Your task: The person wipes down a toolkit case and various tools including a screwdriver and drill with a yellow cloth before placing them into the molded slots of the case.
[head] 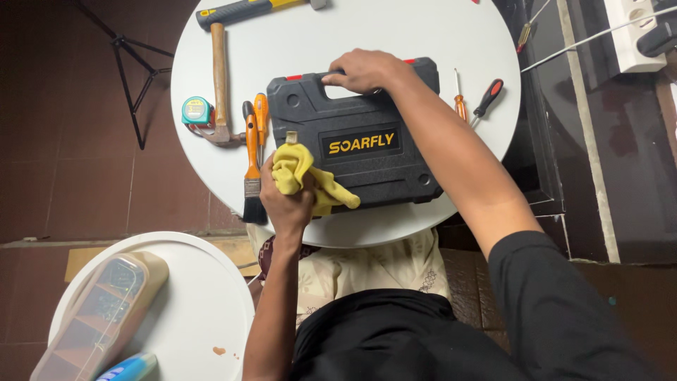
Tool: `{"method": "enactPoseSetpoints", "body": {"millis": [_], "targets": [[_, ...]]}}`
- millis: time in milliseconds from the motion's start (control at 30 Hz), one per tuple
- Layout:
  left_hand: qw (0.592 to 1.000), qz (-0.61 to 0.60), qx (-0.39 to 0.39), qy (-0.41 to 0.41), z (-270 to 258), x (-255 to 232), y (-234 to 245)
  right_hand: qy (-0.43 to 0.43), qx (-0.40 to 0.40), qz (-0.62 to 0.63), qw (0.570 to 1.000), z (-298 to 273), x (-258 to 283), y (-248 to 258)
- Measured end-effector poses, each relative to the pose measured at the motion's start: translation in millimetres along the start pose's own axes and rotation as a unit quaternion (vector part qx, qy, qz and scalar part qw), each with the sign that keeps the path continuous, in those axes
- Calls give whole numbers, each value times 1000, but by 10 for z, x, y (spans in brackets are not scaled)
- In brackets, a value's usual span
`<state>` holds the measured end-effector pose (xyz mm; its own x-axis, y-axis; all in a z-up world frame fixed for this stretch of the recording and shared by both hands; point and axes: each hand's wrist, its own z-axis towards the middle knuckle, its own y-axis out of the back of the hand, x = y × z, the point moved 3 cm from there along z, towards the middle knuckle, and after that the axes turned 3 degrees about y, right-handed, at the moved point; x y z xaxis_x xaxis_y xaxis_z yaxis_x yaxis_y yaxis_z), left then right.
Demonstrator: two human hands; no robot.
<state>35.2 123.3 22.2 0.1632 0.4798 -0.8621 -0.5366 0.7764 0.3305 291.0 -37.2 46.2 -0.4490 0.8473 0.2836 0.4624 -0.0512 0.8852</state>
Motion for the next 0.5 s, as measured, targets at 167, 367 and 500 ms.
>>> {"method": "enactPoseSetpoints", "body": {"millis": [167,367,500], "targets": [[997,74,10,-13,44,-40,-8,32,65,66,995,302,-255,-392],[997,73,25,14,-16,-16,38,24,81,98,992,389,-359,-743],[998,56,19,-31,-41,-75,33,64,21,109,992,338,-353,-731]]}}
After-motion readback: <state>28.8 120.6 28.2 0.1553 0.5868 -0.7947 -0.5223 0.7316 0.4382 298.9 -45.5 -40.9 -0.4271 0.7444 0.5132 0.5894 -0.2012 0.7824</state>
